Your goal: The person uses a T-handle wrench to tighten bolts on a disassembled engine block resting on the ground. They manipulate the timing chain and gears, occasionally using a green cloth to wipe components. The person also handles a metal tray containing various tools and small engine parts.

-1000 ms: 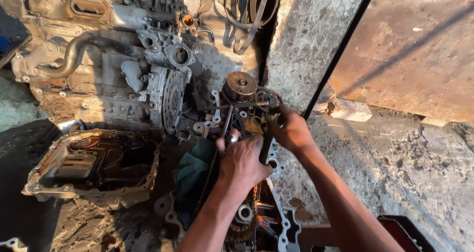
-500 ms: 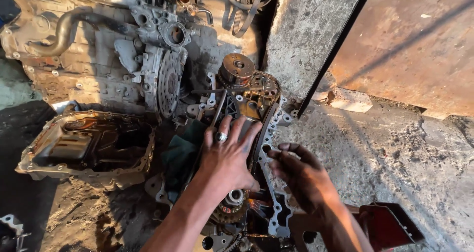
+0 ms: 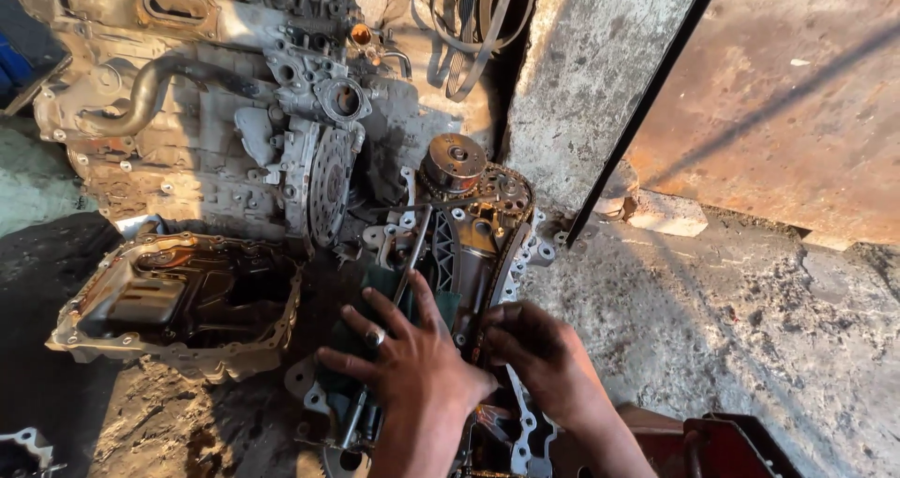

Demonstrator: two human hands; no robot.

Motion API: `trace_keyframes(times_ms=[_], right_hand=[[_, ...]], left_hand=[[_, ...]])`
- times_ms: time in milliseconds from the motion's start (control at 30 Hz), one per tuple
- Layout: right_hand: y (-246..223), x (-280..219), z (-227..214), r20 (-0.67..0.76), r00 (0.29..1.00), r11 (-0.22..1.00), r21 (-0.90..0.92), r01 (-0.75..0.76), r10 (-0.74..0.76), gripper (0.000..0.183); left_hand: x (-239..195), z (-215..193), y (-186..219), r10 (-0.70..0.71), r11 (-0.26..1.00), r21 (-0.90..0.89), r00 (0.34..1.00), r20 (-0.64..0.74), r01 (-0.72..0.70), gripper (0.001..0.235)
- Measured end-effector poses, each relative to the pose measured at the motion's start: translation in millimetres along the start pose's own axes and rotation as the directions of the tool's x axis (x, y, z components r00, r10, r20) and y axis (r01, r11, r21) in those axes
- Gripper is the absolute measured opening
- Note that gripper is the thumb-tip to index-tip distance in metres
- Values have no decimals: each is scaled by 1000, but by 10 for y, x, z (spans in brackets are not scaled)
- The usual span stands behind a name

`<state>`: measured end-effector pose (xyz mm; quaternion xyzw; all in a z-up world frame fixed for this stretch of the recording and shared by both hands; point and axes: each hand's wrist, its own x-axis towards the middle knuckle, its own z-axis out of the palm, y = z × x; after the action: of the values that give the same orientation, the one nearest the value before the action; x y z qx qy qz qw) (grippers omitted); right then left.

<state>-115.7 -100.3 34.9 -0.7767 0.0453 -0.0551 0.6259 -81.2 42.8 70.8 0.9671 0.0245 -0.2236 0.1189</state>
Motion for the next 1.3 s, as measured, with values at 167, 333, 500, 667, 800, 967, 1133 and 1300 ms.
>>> trace_keyframes(times_ms=[167,333,500,667,800,967,1133,1300], right_hand=[[85,114,-33,40,977,874,-440,206,-210,26],[17,213,-12,201,912,802,-436,409,-357,15],[0,345,-29,258,914,773,-490,403,-312,16],[-44,399,14,413,825,641,-523,561,-385,20],[-81,384,46,429,833,616,-564,550,-351,22],[-58,386,67,420,864,600,-627,497,-276,28],[-83,367,120,411,892,565,-697,442,-190,13],[5,394,126,375,913,519,-755,400,-158,13]], left_hand=[[-13,54,-3,-16,1000,-14,997,-71,15,153],[117,248,-42,-1,999,-49,975,-224,-10,152],[128,272,-85,0,993,-114,974,-226,-26,157],[193,385,-113,-16,984,-176,955,-296,-38,130],[186,361,-117,-4,980,-197,976,-216,-40,128],[222,436,-116,-16,978,-202,950,-312,-50,120],[171,374,-119,-19,976,-214,963,-270,-41,117],[168,393,-134,-11,971,-232,957,-289,-59,114]])
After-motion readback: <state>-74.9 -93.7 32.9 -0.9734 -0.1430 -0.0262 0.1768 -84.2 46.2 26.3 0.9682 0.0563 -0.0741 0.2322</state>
